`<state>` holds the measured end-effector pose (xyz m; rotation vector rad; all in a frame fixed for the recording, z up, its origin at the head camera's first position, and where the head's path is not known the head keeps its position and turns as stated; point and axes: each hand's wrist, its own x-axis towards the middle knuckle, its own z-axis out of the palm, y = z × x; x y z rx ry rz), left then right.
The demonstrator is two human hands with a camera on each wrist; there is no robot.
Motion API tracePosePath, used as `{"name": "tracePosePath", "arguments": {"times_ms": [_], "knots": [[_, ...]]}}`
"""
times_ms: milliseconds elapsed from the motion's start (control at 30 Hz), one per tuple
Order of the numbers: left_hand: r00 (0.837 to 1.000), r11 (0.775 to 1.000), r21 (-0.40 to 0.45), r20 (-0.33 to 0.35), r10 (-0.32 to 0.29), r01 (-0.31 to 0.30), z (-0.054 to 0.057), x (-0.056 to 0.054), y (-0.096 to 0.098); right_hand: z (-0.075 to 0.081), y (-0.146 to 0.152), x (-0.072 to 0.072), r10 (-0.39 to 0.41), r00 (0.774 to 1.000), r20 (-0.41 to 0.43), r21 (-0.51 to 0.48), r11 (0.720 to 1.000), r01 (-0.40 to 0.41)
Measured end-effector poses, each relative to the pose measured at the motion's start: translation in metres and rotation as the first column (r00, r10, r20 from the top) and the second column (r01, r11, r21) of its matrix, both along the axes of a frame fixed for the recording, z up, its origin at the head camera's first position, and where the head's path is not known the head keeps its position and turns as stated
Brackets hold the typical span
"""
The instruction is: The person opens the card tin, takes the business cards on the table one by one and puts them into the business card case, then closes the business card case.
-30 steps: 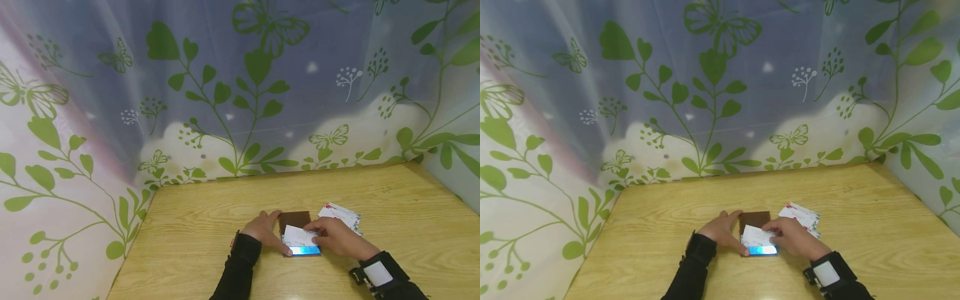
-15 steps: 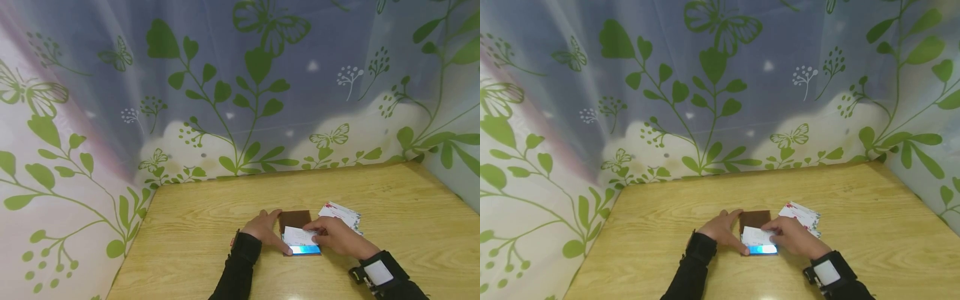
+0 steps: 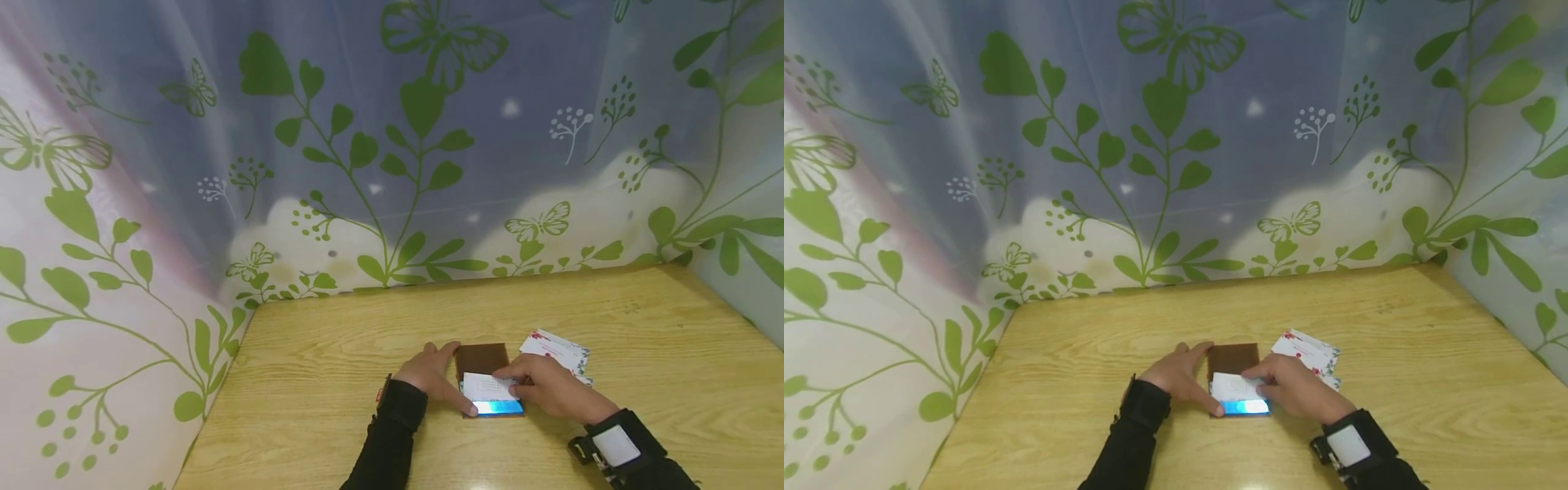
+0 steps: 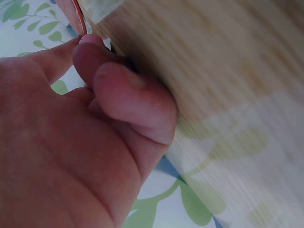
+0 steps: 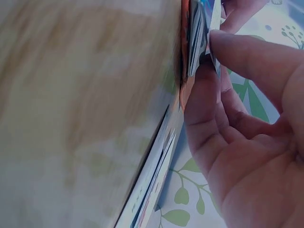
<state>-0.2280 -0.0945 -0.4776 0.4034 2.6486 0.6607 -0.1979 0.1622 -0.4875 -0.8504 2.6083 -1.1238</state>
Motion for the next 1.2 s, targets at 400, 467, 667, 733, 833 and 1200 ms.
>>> {"name": "tracePosePath", "arguments": {"times_ms": [400, 467, 667, 733, 833, 1200], "knots": [[1.0, 1.0, 0.002, 0.007, 0.003, -0.003, -0.0011, -0.0008, -0.0006, -0.0017, -0.0026, 0.0019, -0.003, 1.0, 0.003, -0.011, 1.0, 0.003], [1.0, 1.0, 0.006, 0.011, 0.006, -0.006, -0.0012, -0.0009, -0.0007, -0.0021, -0.0025, 0.0018, -0.003, 1.0, 0.005, -0.012, 1.0, 0.003], [1.0, 1.0, 0.01, 0.013, 0.005, -0.005, -0.0019, -0.0012, -0.0008, -0.0017, -0.0025, 0.0011, 0.009, 1.0, 0.006, -0.022, 1.0, -0.009], [1.0, 1.0, 0.01, 0.013, 0.004, -0.004, -0.0018, -0.0013, -0.0008, -0.0008, -0.0027, 0.0014, 0.01, 1.0, 0.004, -0.023, 1.0, -0.01], [1.0, 1.0, 0.01, 0.015, 0.005, -0.005, -0.0018, -0.0015, -0.0008, 0.0005, -0.0027, 0.0026, 0.007, 1.0, 0.004, -0.022, 1.0, -0.007], [1.0, 1.0, 0.016, 0.016, 0.005, -0.006, -0.0012, -0.0007, -0.0009, -0.0007, -0.0011, 0.004, 0.013, 1.0, 0.001, -0.019, 1.0, -0.013]]}}
